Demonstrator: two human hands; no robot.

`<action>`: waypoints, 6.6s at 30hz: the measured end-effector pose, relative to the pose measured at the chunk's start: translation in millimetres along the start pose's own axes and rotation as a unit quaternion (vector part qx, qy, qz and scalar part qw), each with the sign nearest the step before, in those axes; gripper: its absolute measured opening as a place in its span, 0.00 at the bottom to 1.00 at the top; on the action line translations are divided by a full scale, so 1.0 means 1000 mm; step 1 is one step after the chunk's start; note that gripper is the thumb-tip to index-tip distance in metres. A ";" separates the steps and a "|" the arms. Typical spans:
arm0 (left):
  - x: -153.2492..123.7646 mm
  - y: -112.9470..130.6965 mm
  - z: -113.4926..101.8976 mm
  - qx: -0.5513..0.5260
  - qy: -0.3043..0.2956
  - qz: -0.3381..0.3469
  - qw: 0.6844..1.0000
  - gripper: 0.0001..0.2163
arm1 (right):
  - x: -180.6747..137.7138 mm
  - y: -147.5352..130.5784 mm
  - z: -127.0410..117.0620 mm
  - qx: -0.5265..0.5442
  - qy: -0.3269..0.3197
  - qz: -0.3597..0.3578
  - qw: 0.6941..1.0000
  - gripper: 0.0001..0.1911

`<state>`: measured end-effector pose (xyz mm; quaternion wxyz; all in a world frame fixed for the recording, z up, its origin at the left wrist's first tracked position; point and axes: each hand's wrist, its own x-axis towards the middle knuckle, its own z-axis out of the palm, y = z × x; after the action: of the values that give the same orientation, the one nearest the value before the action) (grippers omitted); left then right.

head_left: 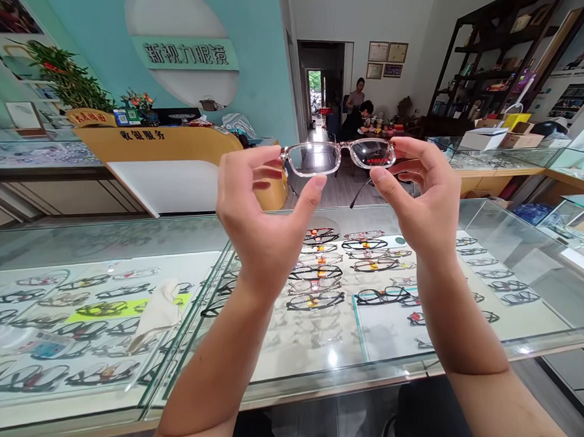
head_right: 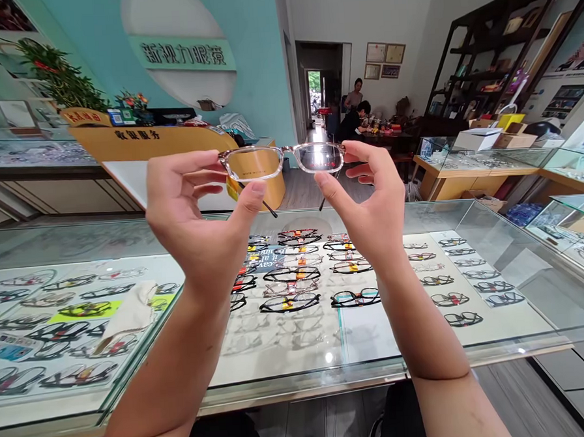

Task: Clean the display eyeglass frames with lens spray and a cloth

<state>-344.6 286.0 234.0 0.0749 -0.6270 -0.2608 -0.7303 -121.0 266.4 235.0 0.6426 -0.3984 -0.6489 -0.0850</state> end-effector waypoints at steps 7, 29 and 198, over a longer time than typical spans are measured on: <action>0.001 -0.003 0.001 -0.012 -0.007 -0.003 1.000 0.20 | -0.001 -0.007 0.000 -0.023 0.029 -0.016 0.999 0.24; -0.002 -0.011 0.003 -0.034 -0.051 -0.065 0.996 0.20 | -0.003 -0.008 0.001 -0.044 0.050 -0.048 0.997 0.23; -0.004 -0.020 0.003 0.057 -0.032 0.028 0.997 0.29 | -0.008 0.009 0.016 -0.007 -0.001 -0.021 1.000 0.25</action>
<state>-349.8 304.0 224.9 0.1225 -0.6519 -0.2863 -0.6914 -128.6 278.9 221.4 0.6375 -0.3891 -0.6571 -0.1025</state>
